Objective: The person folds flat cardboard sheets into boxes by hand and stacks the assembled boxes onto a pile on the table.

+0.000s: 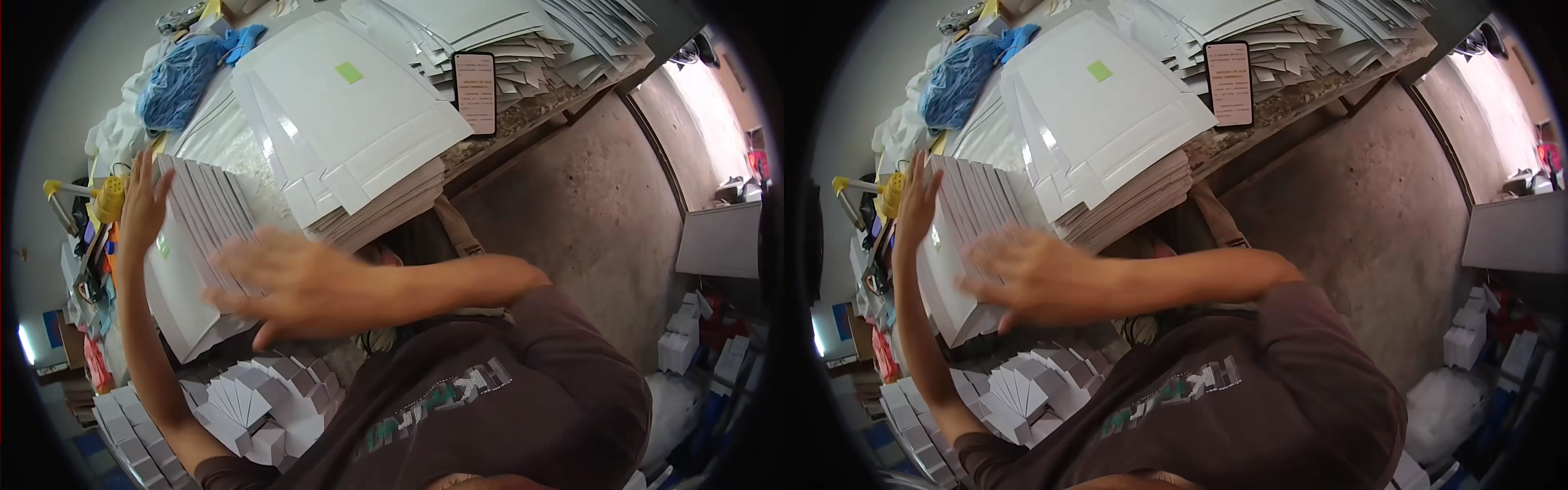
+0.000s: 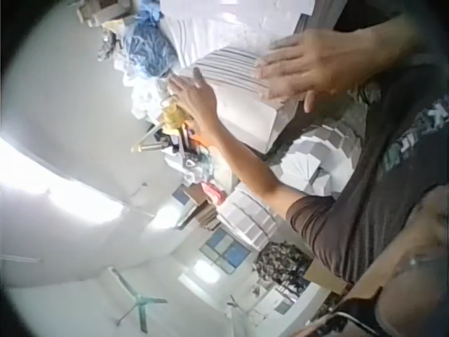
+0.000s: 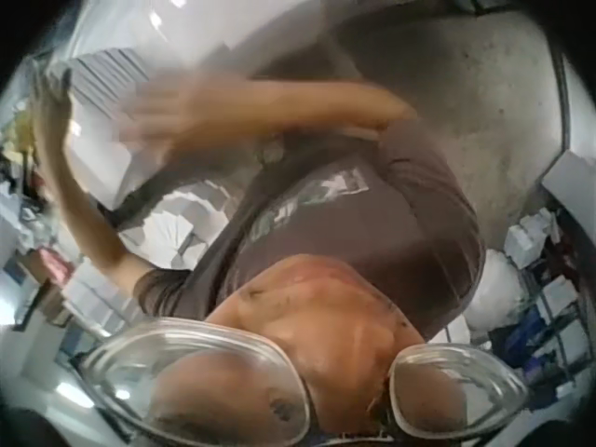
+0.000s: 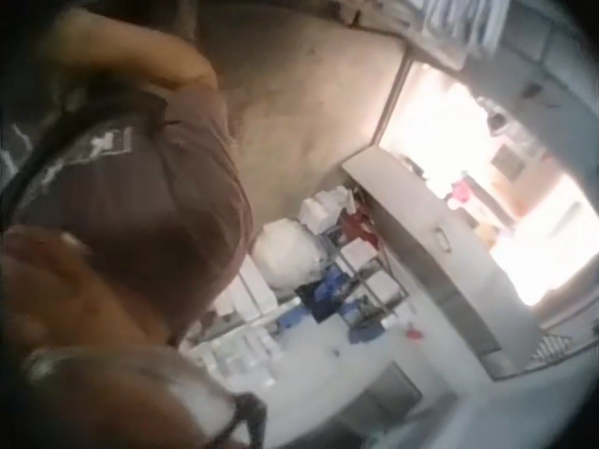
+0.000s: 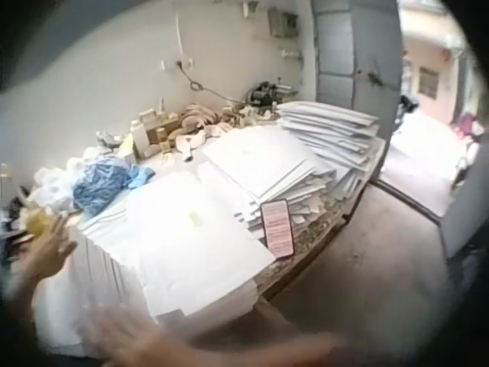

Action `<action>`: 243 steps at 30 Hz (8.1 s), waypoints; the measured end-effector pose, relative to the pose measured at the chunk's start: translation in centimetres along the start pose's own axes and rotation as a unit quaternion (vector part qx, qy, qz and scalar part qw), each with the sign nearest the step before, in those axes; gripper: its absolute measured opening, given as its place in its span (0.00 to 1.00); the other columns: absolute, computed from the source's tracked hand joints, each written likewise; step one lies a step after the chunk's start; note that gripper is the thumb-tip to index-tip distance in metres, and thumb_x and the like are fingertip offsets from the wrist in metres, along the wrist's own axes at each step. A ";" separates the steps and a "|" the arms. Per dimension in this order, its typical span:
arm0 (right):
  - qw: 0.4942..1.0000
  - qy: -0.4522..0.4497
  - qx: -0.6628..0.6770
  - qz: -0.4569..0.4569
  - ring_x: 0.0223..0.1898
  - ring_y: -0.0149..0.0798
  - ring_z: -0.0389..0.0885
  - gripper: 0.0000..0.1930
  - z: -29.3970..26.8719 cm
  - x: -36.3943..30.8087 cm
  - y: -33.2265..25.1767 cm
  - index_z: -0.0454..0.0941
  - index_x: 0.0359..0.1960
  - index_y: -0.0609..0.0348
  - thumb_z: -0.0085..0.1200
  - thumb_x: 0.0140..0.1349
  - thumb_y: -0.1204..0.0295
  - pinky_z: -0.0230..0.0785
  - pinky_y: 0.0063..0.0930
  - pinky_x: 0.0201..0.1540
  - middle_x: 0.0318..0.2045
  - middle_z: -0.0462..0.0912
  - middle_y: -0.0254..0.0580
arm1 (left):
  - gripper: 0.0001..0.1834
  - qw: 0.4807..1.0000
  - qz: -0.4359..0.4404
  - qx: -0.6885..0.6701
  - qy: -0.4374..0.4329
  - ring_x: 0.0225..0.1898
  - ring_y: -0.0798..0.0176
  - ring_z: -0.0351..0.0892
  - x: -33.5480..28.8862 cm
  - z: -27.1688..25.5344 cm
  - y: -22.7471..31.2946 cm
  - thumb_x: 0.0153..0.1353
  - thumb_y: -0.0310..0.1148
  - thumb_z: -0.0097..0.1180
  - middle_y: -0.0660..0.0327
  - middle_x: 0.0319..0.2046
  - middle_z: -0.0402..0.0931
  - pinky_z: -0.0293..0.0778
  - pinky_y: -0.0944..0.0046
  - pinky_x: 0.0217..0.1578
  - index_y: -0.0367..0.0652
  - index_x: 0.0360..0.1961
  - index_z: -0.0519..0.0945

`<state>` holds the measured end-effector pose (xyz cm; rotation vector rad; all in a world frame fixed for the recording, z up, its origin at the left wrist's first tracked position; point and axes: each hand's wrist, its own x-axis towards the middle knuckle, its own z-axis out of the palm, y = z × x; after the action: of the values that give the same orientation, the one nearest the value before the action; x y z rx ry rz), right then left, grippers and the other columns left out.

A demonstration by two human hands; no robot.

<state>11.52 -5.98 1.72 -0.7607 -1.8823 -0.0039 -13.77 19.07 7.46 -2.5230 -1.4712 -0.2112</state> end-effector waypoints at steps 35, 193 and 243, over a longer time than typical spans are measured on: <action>0.931 -0.195 -0.306 -0.031 0.39 0.50 0.77 0.15 -11.8 -5.0 7.5 0.82 0.48 0.56 0.61 0.59 0.69 0.76 0.37 0.46 0.35 0.83 0.47 | 0.18 0.961 0.191 -0.122 0.159 0.37 0.64 0.81 -11.0 -0.3 24.8 0.60 0.24 0.68 0.62 0.31 0.83 0.77 0.65 0.41 0.41 0.52 0.86; 0.914 0.249 -0.243 0.211 0.53 0.55 0.79 0.45 -15.5 -5.9 5.7 0.44 0.75 0.72 0.58 0.61 0.72 0.73 0.38 0.52 0.59 0.71 0.71 | 0.45 0.933 0.060 -0.351 -0.043 0.40 0.51 0.87 -1.1 -8.1 29.8 0.56 0.59 0.73 0.45 0.42 0.84 0.85 0.58 0.40 0.33 0.62 0.75; 0.977 -0.084 -0.141 -0.133 0.41 0.77 0.83 0.09 5.7 2.8 -11.9 0.82 0.33 0.67 0.58 0.55 0.73 0.79 0.58 0.38 0.25 0.78 0.57 | 0.37 0.981 0.038 -0.142 0.127 0.68 0.47 0.71 3.4 -12.8 2.6 0.78 0.62 0.34 0.52 0.68 0.72 0.65 0.51 0.68 0.42 0.70 0.71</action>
<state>0.13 -12.15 5.44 -0.7102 -2.1612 -0.3947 -10.03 17.48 20.37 -2.6367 -1.3214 -0.7511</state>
